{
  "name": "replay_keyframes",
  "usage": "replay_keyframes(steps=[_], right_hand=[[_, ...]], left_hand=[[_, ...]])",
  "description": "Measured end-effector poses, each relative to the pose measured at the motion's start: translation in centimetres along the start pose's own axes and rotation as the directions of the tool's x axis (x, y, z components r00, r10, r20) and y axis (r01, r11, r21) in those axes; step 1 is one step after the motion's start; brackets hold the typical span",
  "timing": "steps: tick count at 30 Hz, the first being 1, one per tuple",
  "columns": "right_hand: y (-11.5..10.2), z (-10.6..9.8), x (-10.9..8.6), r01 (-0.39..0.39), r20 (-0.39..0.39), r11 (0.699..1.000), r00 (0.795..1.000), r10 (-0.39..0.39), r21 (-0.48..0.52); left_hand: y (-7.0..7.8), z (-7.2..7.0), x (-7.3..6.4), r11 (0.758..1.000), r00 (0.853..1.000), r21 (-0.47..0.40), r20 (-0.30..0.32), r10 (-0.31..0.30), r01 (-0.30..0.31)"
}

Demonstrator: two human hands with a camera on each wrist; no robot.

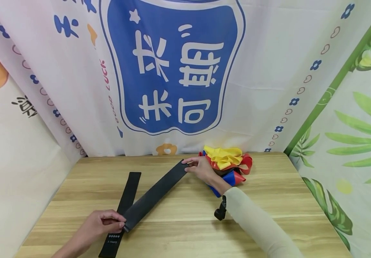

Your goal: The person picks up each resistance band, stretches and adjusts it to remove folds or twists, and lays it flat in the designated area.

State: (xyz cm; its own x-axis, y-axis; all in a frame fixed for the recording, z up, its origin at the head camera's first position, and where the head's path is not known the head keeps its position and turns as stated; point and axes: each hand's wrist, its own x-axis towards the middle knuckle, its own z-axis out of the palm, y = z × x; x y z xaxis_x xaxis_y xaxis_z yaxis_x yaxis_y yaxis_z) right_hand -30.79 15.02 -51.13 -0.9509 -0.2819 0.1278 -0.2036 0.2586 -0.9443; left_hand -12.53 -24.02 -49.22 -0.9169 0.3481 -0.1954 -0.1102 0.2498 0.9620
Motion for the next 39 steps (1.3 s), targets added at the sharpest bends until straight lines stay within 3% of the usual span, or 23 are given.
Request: replay_keyframes(steps=[12, 16, 20, 25, 32, 39], right_hand=[[0.2, 2.8, 1.6, 0.008, -0.026, 1.0, 1.0, -0.008, 0.008], [0.4, 3.7, 2.2, -0.003, -0.023, 1.0, 1.0, 0.002, -0.006], [0.2, 4.5, 2.5, -0.021, -0.016, 0.999, 1.0, 0.021, -0.033], [0.2, 5.7, 2.9, -0.006, -0.018, 0.999, 1.0, 0.006, -0.035], [0.0, 7.2, 3.6, 0.016, -0.002, 1.0, 1.0, -0.016, -0.008], [0.2, 8.6, 4.3, 0.025, 0.016, 1.0, 1.0, -0.025, 0.007]], left_hand=[[-0.6, 0.7, -0.7, 0.998, 0.998, 0.058, 0.053, 0.035, -0.038], [-0.6, 0.8, -0.7, 0.997, 0.993, 0.055, 0.106, 0.047, -0.053], [-0.7, 0.8, -0.6, 0.999, 0.983, 0.021, 0.183, 0.023, -0.028], [-0.9, 0.9, -0.6, 1.0, 0.972, -0.018, 0.235, -0.017, 0.022], [-1.4, 1.1, -0.7, 0.998, 0.963, 0.0, 0.261, -0.064, 0.067], [-1.9, 1.4, -0.5, 0.998, 0.956, -0.012, 0.287, -0.058, 0.064]])
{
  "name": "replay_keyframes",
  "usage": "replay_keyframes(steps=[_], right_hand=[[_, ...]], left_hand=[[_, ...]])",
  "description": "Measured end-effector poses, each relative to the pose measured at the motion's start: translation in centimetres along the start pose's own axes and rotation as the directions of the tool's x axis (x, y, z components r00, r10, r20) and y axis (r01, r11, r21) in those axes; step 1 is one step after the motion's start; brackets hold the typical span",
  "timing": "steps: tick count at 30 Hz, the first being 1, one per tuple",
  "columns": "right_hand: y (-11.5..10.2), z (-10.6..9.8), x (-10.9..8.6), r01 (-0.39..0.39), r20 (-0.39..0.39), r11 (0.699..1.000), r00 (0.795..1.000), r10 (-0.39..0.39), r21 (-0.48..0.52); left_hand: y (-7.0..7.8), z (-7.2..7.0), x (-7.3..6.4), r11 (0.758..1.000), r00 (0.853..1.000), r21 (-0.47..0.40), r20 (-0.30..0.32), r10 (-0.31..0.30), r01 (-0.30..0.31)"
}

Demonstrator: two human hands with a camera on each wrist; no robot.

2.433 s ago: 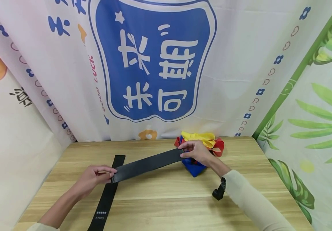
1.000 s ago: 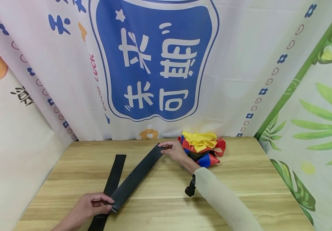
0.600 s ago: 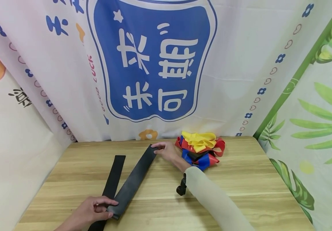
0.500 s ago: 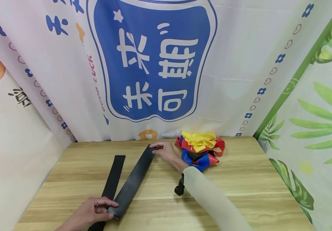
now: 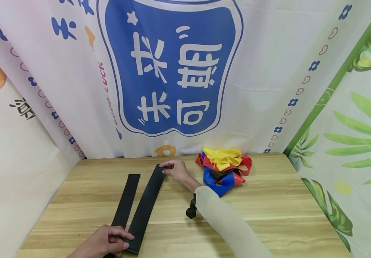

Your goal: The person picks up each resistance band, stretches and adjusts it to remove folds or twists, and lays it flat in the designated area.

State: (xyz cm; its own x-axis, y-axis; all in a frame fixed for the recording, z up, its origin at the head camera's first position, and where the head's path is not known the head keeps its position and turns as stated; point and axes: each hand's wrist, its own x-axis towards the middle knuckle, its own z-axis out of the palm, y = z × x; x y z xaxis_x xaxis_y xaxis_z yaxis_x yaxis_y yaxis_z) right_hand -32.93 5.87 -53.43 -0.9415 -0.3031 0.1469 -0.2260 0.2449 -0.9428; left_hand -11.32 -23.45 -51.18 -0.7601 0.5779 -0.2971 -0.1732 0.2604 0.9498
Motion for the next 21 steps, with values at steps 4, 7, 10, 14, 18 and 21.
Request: replay_keyframes(steps=[4, 7, 10, 14, 18, 21], right_hand=[[0.0, 0.8, 0.4, 0.001, -0.004, 1.0, 1.0, -0.001, -0.001], [0.0, 1.4, 0.7, -0.005, -0.005, 1.0, 1.0, 0.005, -0.003], [0.0, 2.1, 0.9, -0.01, 0.0, 1.0, 1.0, 0.01, 0.004], [0.0, 2.8, 1.0, -0.022, 0.003, 1.0, 1.0, 0.022, 0.01], [-0.2, 3.3, 0.9, -0.024, 0.008, 1.0, 1.0, 0.024, 0.004], [-0.2, 3.6, 1.0, -0.022, 0.002, 1.0, 1.0, 0.022, 0.001]], left_hand=[[0.0, 0.1, 0.0, 1.0, 1.0, -0.023, 0.014, -0.003, 0.004], [-0.1, 0.2, 0.1, 1.0, 1.0, -0.021, 0.019, -0.017, 0.018], [-0.1, 0.3, 0.1, 0.999, 0.999, 0.013, 0.009, -0.046, 0.046], [-0.3, 0.3, 0.1, 0.994, 0.997, 0.079, -0.015, -0.076, 0.077], [-0.4, 0.3, 0.0, 0.992, 0.999, 0.114, -0.001, -0.055, 0.054], [-0.5, 0.3, 0.1, 0.992, 0.999, 0.122, 0.012, -0.039, 0.037]])
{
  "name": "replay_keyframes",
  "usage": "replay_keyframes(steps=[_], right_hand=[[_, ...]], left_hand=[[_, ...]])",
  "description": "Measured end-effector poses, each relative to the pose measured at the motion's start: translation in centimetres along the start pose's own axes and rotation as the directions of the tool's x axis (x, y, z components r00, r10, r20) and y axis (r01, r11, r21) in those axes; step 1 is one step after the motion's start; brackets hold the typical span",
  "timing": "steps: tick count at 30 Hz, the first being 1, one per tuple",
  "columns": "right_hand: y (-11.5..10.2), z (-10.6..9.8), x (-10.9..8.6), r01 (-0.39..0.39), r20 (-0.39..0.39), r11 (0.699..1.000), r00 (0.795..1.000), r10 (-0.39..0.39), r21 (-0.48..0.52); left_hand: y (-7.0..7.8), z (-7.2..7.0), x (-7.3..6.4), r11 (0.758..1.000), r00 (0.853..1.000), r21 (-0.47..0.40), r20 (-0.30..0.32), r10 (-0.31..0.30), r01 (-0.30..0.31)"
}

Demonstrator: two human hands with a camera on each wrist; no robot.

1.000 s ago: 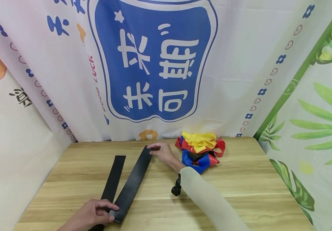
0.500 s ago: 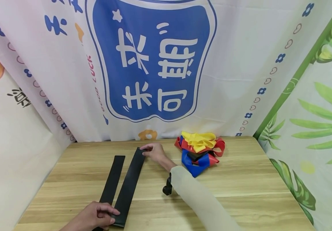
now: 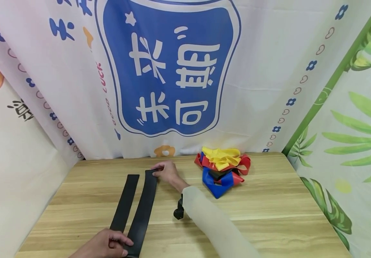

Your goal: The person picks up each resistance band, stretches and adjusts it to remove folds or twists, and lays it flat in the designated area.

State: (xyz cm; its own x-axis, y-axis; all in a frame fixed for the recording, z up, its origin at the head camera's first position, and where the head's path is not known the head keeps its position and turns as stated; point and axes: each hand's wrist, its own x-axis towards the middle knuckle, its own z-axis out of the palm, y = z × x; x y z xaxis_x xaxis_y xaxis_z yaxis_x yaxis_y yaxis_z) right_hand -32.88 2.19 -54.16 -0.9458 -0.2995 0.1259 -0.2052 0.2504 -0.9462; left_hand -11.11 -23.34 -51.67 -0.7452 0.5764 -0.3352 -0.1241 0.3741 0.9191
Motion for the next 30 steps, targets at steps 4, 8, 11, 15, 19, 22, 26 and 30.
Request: replay_keyframes(steps=[4, 8, 11, 15, 19, 22, 26, 30], right_hand=[[0.1, 0.5, 0.2, -0.011, -0.011, 1.0, 1.0, 0.011, -0.019], [0.1, 0.9, 0.3, -0.011, -0.013, 0.999, 1.0, 0.01, -0.046], [0.0, 1.1, 0.3, 0.003, -0.003, 0.998, 1.0, -0.003, -0.066], [-0.1, 1.4, 0.4, 0.008, 0.017, 0.994, 1.0, -0.006, -0.11], [-0.2, 1.4, 0.5, -0.003, 0.024, 0.991, 1.0, 0.006, -0.137], [-0.1, 1.4, 0.4, 0.0, 0.024, 0.99, 1.0, 0.003, -0.144], [0.1, 1.4, 0.3, 0.02, 0.034, 0.986, 0.999, -0.014, -0.167], [0.2, 1.3, 0.3, 0.031, 0.041, 0.981, 0.999, -0.024, -0.192]], left_hand=[[0.1, 0.2, -0.1, 1.0, 1.0, 0.022, -0.003, -0.003, 0.003], [0.3, 0.5, -0.1, 0.999, 1.0, 0.051, -0.003, 0.0, 0.0], [0.3, 0.5, 0.0, 0.998, 1.0, 0.056, 0.002, 0.006, -0.006], [0.1, 0.5, -0.1, 0.998, 1.0, 0.056, 0.012, 0.018, -0.018], [-0.2, 0.5, 0.1, 0.998, 0.999, 0.056, 0.022, 0.026, -0.027], [-0.2, 0.4, 0.2, 0.998, 0.999, 0.059, 0.029, 0.025, -0.027], [0.0, 0.4, 0.3, 0.998, 0.998, 0.044, 0.056, 0.043, -0.045], [-0.4, 0.0, 0.5, 0.998, 0.993, 0.028, 0.104, 0.055, -0.058]])
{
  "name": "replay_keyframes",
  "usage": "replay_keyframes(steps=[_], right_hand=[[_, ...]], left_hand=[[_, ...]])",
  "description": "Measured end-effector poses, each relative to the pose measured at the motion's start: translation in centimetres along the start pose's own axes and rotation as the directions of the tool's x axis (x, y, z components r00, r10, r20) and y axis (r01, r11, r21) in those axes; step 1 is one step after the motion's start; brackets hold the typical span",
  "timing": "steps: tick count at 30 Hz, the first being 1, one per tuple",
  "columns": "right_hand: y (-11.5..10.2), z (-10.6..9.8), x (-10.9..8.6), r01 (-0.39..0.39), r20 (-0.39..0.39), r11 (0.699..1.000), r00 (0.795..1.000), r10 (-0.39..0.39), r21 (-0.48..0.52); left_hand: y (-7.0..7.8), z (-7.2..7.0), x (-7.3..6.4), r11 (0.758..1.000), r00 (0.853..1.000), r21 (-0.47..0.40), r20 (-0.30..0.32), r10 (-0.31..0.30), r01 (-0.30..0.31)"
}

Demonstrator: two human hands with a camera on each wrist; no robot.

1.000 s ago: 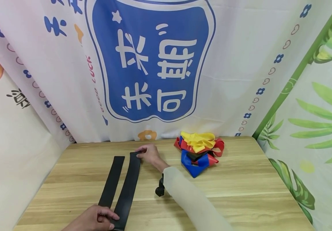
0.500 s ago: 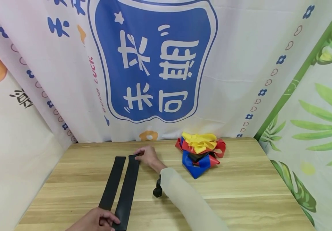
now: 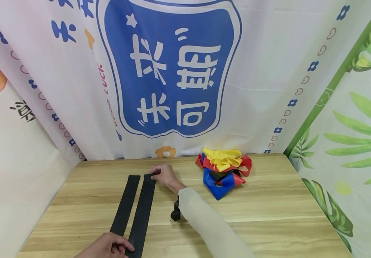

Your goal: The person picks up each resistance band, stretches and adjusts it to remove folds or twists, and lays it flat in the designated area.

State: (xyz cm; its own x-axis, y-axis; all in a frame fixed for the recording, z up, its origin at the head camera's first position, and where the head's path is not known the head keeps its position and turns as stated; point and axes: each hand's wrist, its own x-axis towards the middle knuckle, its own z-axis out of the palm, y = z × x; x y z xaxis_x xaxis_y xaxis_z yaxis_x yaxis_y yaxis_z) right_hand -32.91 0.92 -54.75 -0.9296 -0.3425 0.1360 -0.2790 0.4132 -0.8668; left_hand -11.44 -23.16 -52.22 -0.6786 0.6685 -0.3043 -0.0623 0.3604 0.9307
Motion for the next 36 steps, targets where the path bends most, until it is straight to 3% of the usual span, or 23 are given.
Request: replay_keyframes(steps=[2, 5, 9, 12, 14, 19, 22, 26, 29, 36], right_hand=[[0.1, 0.0, 0.0, 0.0, 0.001, 1.0, 1.0, 0.0, -0.011], [0.1, -0.1, 0.0, 0.005, 0.005, 1.0, 1.0, -0.005, -0.027], [0.2, -0.4, -0.2, 0.009, 0.001, 1.0, 1.0, -0.009, -0.028], [0.3, -0.8, -0.5, 0.009, -0.003, 1.0, 1.0, -0.009, -0.01], [0.3, -1.1, -0.6, 0.007, 0.0, 1.0, 1.0, -0.007, 0.005], [-0.1, -1.9, -1.2, -0.007, 0.026, 0.998, 1.0, 0.005, 0.056], [-0.6, -2.5, -1.6, -0.008, 0.036, 0.997, 0.999, 0.005, 0.076], [-1.0, -3.3, -2.0, 0.003, 0.053, 0.996, 0.999, -0.008, 0.091], [-1.2, -4.0, -2.4, 0.018, 0.063, 0.994, 0.998, -0.025, 0.109], [-1.3, -5.8, -3.6, 0.015, 0.062, 0.995, 0.998, -0.021, 0.102]], left_hand=[[-0.9, -0.3, 0.3, 1.0, 1.0, 0.003, 0.027, 0.013, -0.013], [-3.2, -1.1, 1.0, 0.998, 0.998, -0.069, 0.066, -0.008, 0.012], [-6.2, -1.8, 1.8, 0.997, 0.998, -0.082, 0.068, -0.002, 0.007], [-6.7, -1.9, 1.9, 1.0, 0.999, -0.003, 0.048, 0.021, -0.021], [-5.6, -1.7, 1.6, 1.0, 0.999, 0.022, 0.039, 0.015, -0.015], [-0.4, -0.9, 0.4, 0.994, 1.0, 0.109, 0.002, -0.009, 0.008], [1.1, -0.8, 0.3, 0.988, 0.999, 0.152, -0.014, 0.029, -0.027], [2.0, -0.9, 0.6, 0.984, 0.998, 0.177, -0.059, 0.037, -0.026], [2.8, -0.9, 0.9, 0.981, 0.994, 0.195, -0.107, 0.005, 0.016], [3.6, -1.4, 2.3, 0.963, 0.978, 0.27, -0.196, 0.075, -0.02]])
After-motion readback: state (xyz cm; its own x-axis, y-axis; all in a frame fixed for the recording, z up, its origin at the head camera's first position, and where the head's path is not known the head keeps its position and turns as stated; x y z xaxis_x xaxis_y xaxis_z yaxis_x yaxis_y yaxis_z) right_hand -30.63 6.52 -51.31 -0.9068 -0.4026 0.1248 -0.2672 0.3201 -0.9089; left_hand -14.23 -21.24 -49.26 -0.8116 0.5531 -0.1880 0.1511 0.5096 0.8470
